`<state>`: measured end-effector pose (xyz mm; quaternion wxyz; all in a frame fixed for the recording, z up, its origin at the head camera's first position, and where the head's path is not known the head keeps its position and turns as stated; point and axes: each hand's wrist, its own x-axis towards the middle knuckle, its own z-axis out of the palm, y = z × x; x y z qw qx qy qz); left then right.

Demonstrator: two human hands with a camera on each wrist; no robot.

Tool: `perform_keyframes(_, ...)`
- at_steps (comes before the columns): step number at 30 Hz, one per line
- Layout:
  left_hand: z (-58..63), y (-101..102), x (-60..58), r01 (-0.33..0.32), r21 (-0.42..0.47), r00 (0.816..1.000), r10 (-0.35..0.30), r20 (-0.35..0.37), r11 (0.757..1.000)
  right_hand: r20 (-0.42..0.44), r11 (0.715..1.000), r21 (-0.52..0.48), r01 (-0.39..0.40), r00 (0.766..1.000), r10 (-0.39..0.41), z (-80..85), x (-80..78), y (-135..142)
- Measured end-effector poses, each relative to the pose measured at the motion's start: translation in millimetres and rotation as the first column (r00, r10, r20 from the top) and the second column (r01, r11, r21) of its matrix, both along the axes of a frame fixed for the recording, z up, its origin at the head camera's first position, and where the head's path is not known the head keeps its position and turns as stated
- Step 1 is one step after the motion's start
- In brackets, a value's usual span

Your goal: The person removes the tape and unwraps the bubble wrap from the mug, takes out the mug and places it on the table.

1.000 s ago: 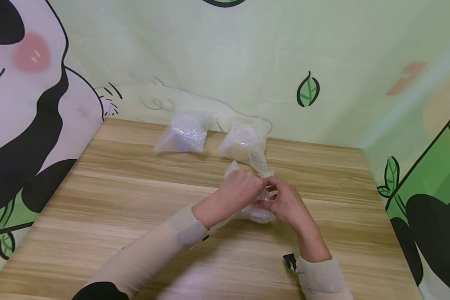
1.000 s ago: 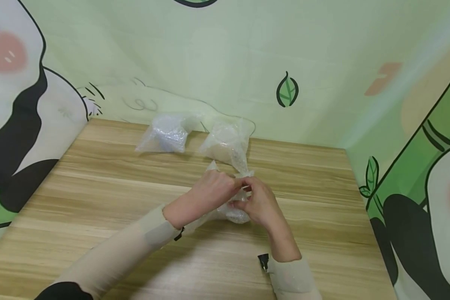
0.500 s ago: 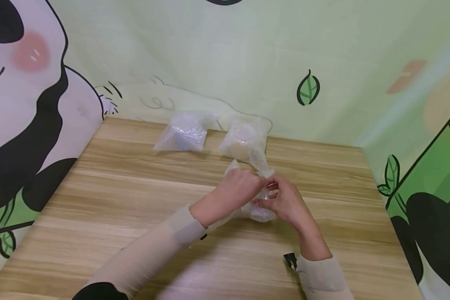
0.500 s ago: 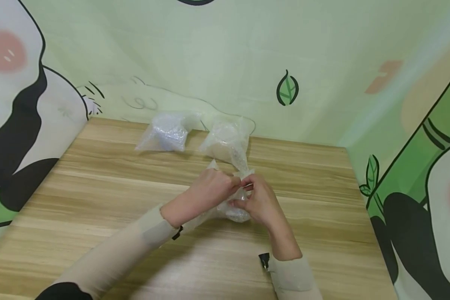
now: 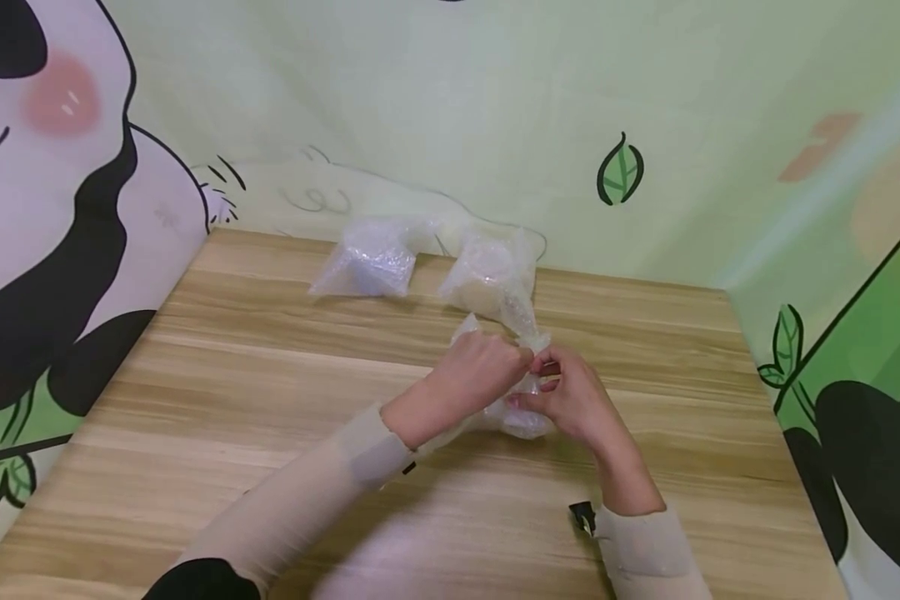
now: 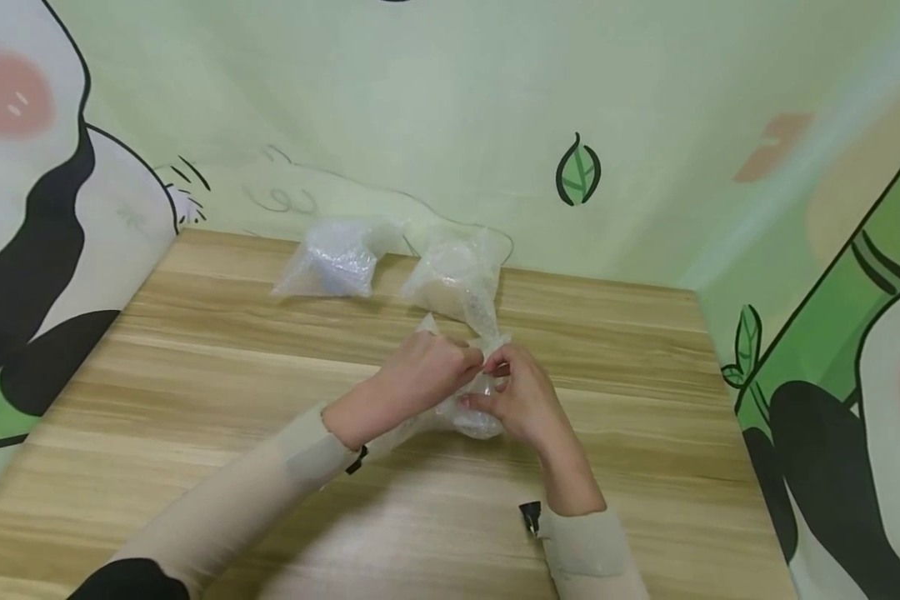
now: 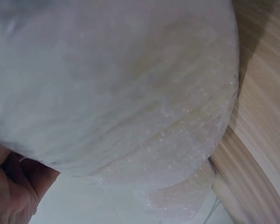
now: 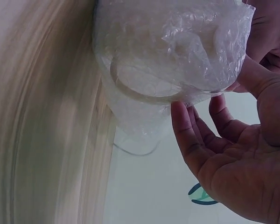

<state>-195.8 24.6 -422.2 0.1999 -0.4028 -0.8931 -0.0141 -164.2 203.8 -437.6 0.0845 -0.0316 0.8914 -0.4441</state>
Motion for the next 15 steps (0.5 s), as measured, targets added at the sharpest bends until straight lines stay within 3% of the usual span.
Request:
perform_keyframes(9,0.8,0.6,0.6,0.014,-0.019,1.0,-0.014,-0.01,1.0,0.057,1.0,0.022,0.008,0.998,-0.009,2.7,0.8,1.5)
perform_keyframes(15,0.5,0.4,0.6,0.017,-0.019,1.0,-0.017,0.005,1.0,0.047,0.999,0.034,0.004,0.999,-0.005,2.9,-0.1,1.4)
